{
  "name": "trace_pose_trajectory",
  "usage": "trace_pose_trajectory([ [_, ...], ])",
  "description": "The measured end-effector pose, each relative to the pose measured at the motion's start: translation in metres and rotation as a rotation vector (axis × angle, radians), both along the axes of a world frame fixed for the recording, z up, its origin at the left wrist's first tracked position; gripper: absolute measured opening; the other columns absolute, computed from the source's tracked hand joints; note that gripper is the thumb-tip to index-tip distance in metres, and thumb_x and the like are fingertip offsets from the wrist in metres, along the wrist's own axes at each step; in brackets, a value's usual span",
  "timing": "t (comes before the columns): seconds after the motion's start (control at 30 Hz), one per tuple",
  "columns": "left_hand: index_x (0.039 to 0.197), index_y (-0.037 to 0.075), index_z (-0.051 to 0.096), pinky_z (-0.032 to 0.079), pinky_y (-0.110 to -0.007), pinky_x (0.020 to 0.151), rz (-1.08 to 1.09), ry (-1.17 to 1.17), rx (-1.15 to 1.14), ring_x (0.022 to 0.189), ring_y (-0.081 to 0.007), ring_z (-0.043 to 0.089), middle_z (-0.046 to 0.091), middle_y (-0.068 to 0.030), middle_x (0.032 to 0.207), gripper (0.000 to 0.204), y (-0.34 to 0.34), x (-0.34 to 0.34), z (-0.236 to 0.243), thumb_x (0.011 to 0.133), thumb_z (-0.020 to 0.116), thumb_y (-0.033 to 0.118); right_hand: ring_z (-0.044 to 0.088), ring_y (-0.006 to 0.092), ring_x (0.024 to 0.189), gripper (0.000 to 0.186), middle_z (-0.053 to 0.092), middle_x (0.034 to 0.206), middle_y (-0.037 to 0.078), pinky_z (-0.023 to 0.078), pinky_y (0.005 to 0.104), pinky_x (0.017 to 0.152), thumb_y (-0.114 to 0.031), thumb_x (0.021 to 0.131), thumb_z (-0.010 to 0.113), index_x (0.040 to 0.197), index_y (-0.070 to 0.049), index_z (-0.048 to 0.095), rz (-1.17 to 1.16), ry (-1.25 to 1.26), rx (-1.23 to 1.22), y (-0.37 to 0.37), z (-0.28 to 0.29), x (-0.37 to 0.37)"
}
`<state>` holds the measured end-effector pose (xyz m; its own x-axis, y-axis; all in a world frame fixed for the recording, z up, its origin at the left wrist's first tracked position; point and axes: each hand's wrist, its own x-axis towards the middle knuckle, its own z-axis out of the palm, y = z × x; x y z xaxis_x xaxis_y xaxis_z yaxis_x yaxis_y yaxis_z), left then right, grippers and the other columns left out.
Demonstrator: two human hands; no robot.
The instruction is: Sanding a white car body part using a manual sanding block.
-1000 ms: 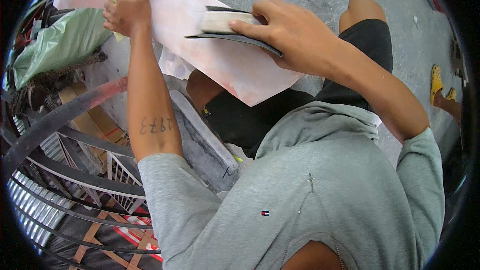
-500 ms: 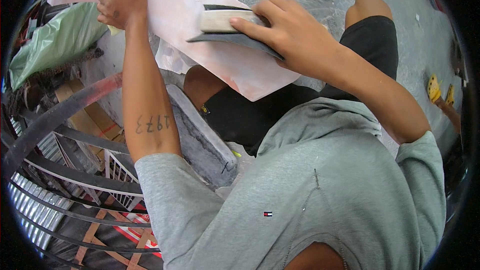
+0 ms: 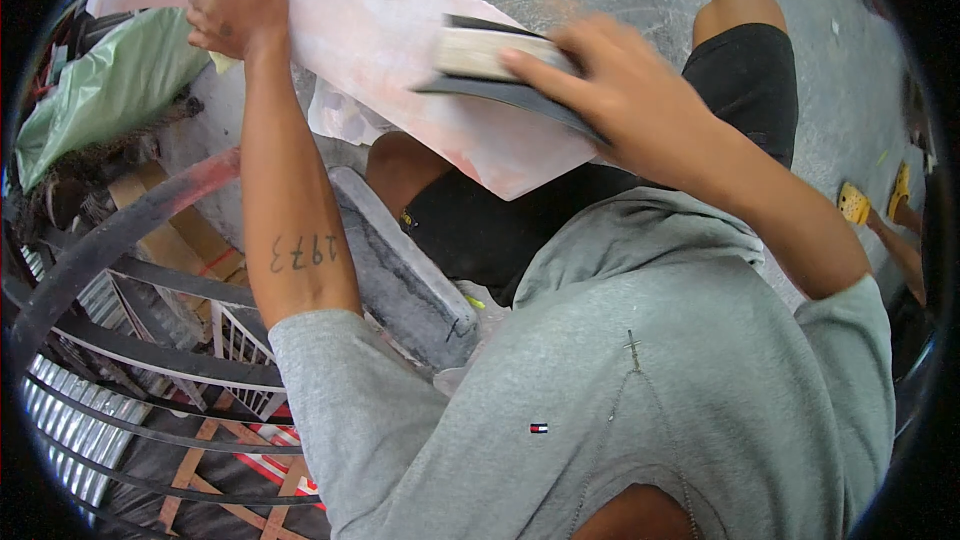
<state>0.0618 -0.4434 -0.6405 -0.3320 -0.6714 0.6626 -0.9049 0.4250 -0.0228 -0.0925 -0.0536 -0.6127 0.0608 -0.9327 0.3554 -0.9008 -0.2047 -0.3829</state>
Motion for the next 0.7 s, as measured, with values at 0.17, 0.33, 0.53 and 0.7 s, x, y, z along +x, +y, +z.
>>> trace_pose_trajectory([
  [0.17, 0.136, 0.023, 0.067, 0.033, -0.056, 0.106, 0.002, -0.01, 0.036, 0.127, -0.0399, 0.054, 0.063, -0.02, 0.13, 0.068, 0.001, 0.003, 0.001, 0.094, 0.046, 0.073, 0.062, 0.0344, 0.102, 0.063, 0.061, 0.109, 0.015, 0.051, 0.044, 0.085, -0.005, 0.074, 0.076, 0.134, -0.014, 0.063, 0.033, -0.044, 0.087, -0.007, -0.002, -0.002],
  [0.33, 0.136, 0.021, 0.067, 0.034, -0.056, 0.107, 0.006, -0.028, 0.003, 0.125, -0.0407, 0.055, 0.064, -0.0198, 0.13, 0.07, 0.0, 0.001, 0.001, 0.093, 0.046, 0.072, 0.061, 0.0339, 0.1, 0.07, 0.061, 0.108, 0.014, 0.05, 0.0444, 0.084, -0.004, 0.069, 0.08, 0.135, -0.016, 0.063, 0.04, 0.002, -0.104, -0.041, -0.022, 0.002],
  [0.53, 0.135, 0.023, 0.067, 0.034, -0.056, 0.107, 0.025, -0.023, 0.013, 0.125, -0.0405, 0.055, 0.065, -0.0197, 0.129, 0.07, 0.001, 0.003, 0.003, 0.093, 0.045, 0.074, 0.062, 0.0352, 0.102, 0.056, 0.06, 0.104, 0.013, 0.052, 0.0445, 0.085, -0.006, 0.073, 0.076, 0.127, -0.015, 0.064, 0.038, -0.042, 0.18, 0.002, 0.001, -0.004],
  [0.7, 0.135, 0.025, 0.068, 0.035, -0.057, 0.106, 0.008, 0.032, 0.031, 0.126, -0.0403, 0.055, 0.065, -0.0203, 0.129, 0.07, -0.001, 0.003, 0.001, 0.093, 0.044, 0.075, 0.062, 0.0365, 0.091, 0.03, 0.062, 0.096, 0.02, 0.05, 0.0474, 0.078, -0.007, 0.09, 0.065, 0.118, -0.01, 0.072, 0.098, -0.129, 0.012, -0.11, 0.01, -0.012],
])
